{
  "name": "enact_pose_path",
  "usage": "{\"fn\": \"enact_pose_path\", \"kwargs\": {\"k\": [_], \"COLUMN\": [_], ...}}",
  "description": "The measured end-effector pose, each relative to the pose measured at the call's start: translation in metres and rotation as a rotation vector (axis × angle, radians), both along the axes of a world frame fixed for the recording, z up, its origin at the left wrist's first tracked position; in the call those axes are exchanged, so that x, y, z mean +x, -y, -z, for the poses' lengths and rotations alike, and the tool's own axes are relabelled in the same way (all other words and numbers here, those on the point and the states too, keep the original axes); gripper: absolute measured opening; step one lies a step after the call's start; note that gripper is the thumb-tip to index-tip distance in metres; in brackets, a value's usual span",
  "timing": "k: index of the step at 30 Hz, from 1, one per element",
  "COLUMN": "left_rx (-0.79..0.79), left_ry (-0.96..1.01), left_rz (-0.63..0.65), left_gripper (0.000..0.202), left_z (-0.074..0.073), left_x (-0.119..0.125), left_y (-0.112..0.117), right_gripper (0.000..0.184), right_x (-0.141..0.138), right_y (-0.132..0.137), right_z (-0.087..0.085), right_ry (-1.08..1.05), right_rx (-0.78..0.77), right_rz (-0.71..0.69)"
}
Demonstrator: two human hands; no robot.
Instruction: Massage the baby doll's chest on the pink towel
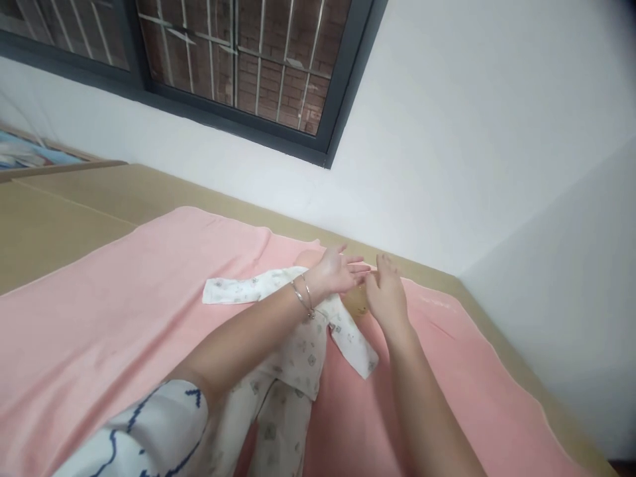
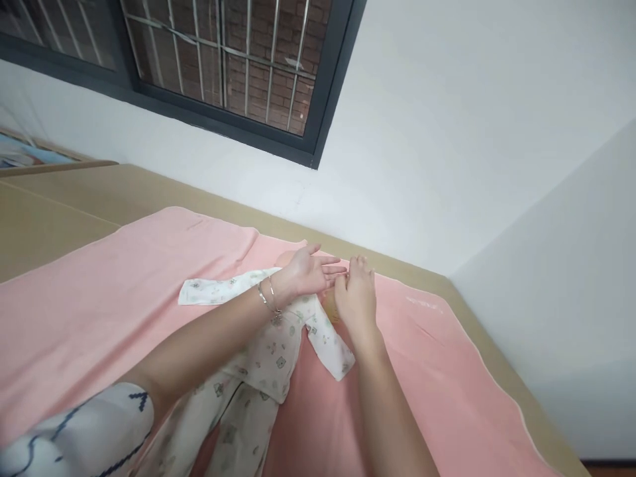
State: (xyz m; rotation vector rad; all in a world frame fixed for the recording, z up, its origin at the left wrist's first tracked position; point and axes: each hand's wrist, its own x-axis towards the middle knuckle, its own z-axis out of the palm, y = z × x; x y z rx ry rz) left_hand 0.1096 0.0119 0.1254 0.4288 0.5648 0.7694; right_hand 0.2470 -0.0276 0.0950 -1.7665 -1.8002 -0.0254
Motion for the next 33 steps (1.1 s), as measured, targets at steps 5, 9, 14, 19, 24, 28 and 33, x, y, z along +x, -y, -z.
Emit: {"fn": "enact_pose_path", "kwargs": {"k": [5, 9, 14, 19, 24, 28, 33], "left_rx": [-0.031, -0.029, -0.006, 0.102, 0.195, 0.177, 0.197], "left_ry": [0.043, 0.027, 0.032, 0.076, 0.104, 0.084, -0.032], "left_rz": [0.072, 0.095, 0.109, 0.058, 0.007, -0.085, -0.182], "left_gripper": [0.068, 0.067, 0.060, 0.054, 0.048, 0.046, 0.048], "left_z": [0.011, 0.014, -0.002, -0.026, -0.040, -0.044, -0.046], "left_x": [-0.015, -0.057, -0.120, -0.149, -0.167, -0.174, -0.166], "left_y": [-0.003, 0.002, 0.001, 0.004, 0.016, 0.022, 0.024], "right_gripper": [0.064, 0.059, 0.055, 0.053, 0.048, 0.045, 0.043], "right_x": [-0.024, -0.035, -0.044, -0.044, -0.040, -0.043, -0.047], "right_y": [-0.001, -0.004, -0.006, -0.009, -0.008, -0.008, -0.014], "right_z": [0.021, 0.022, 0.019, 0.019, 0.011, 0.004, 0.000], "right_ry": [0.085, 0.130, 0.133, 0.116, 0.097, 0.097, 0.147], "right_rx": [0.004, 0.013, 0.030, 0.028, 0.015, 0.010, 0.015], "right_rz": [0.143, 0.256, 0.377, 0.430, 0.429, 0.433, 0.434]}}
